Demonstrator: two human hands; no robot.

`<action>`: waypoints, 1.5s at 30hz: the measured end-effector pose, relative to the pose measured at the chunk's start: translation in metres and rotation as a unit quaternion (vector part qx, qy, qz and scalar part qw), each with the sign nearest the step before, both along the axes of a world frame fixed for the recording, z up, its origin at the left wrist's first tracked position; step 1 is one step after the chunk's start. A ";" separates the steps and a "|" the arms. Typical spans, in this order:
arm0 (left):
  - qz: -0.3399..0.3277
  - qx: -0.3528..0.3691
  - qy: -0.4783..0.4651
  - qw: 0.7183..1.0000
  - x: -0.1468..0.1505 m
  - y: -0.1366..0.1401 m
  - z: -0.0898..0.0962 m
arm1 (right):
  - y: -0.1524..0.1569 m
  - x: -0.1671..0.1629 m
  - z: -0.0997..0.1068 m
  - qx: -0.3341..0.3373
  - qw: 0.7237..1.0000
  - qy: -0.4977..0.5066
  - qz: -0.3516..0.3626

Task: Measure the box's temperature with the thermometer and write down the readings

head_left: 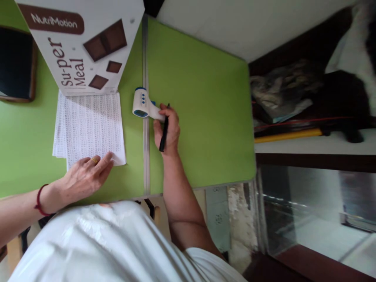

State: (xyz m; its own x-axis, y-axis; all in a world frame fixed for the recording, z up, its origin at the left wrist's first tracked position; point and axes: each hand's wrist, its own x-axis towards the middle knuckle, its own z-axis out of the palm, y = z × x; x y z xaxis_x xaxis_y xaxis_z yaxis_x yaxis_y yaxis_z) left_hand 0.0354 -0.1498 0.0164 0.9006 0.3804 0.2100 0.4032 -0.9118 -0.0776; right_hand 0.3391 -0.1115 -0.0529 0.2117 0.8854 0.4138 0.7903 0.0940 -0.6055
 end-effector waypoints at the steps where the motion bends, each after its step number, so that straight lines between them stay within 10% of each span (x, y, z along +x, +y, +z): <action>1: -0.001 -0.001 -0.003 1.000 0.000 0.000 0.000 | -0.001 -0.003 -0.001 -0.006 1.000 -0.003 0.009; 11: 0.001 -0.059 0.002 0.998 -0.002 -0.001 -0.002 | -0.017 -0.040 0.030 0.045 0.999 -0.024 -0.010; 17: -0.023 -0.029 0.020 0.999 -0.001 -0.002 -0.003 | -0.057 -0.075 0.072 -0.019 0.965 0.205 0.161; 27: -0.029 -0.043 0.053 0.997 0.001 -0.004 -0.005 | -0.073 -0.089 0.034 -0.038 0.980 0.145 0.129; 45: -0.028 -0.026 -0.021 0.999 0.003 -0.004 -0.003 | -0.070 -0.091 0.036 0.005 0.975 0.115 0.189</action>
